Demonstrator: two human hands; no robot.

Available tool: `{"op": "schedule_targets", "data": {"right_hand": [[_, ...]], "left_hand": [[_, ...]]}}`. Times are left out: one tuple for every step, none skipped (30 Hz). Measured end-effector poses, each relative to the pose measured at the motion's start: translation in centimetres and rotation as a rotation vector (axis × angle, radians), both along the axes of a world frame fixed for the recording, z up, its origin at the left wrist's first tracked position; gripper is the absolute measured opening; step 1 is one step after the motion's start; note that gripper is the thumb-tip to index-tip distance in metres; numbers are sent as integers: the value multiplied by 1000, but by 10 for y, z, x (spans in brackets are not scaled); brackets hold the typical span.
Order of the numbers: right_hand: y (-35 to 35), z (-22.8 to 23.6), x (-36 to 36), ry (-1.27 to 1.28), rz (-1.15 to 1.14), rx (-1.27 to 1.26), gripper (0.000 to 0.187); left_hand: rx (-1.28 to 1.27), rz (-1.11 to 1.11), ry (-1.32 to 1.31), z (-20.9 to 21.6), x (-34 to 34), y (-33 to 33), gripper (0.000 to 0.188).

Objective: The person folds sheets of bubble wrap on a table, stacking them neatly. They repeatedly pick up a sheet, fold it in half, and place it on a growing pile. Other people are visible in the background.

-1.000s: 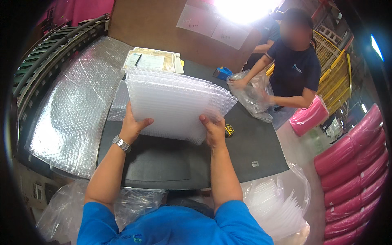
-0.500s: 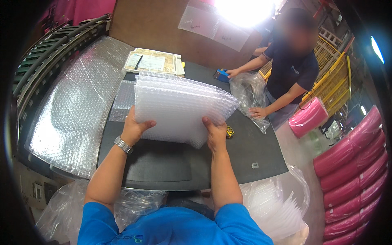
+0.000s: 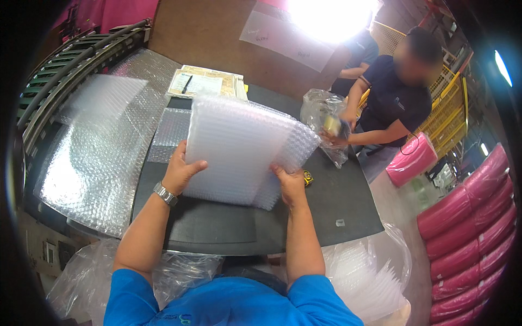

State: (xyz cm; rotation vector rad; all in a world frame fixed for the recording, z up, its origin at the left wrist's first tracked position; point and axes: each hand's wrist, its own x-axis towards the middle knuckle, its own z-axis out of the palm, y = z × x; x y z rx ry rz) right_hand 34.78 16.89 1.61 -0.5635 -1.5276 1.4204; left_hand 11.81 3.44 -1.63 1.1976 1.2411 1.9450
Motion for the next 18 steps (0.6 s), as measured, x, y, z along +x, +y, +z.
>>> {"op": "schedule_targets", "data": {"right_hand": [[2,-1,1,-12,-32,3,41],[2,2,3,51,-53,-56,40],[0,9,4,114,-75,-115,39],[1,14,4,177,-97,-173,38],[16,8,12,264,-71,-263,37],[40,-7,25,352,-50,-351,37],[53,-14,34,442,-22,-440,36],[53,-11,32,496,31,-511,38],[52,-10,33,510,-11,-541,38],[51,-10,34,524,-53,-570,38],[49,-9,34,537,-95,-598,38],[44,-5,31,568,-207,-620,37],[44,-4,31,618,-203,-632,33],[42,-2,30,666,-196,-648,29],[39,0,28,714,-188,-664,25],[34,4,30,719,-191,-685,21],[32,6,29,706,-228,-685,26],[31,7,28,693,-264,-685,31]], "left_hand": [[67,-26,-85,-2,-3,1,58],[132,-57,-172,-5,-4,2,58],[196,-86,-260,-5,-6,2,58],[142,-47,-310,-4,-12,-1,53],[139,-30,-325,2,-14,-4,50],[134,-19,-341,8,-14,-8,48],[127,-1,-356,12,-15,-11,45],[119,2,-353,14,-16,-12,44],[107,-13,-334,13,-16,-11,44],[96,-27,-315,11,-15,-10,44],[86,-42,-298,9,-13,-10,43],[75,-51,-273,8,-12,-8,42],[61,-59,-251,6,-10,-7,42],[43,-61,-229,4,-10,-7,41],[25,-62,-207,3,-10,-6,41],[19,-63,-200,4,-9,-5,40],[9,-61,-194,4,-8,-6,39],[-1,-58,-187,5,-7,-6,39]]}}
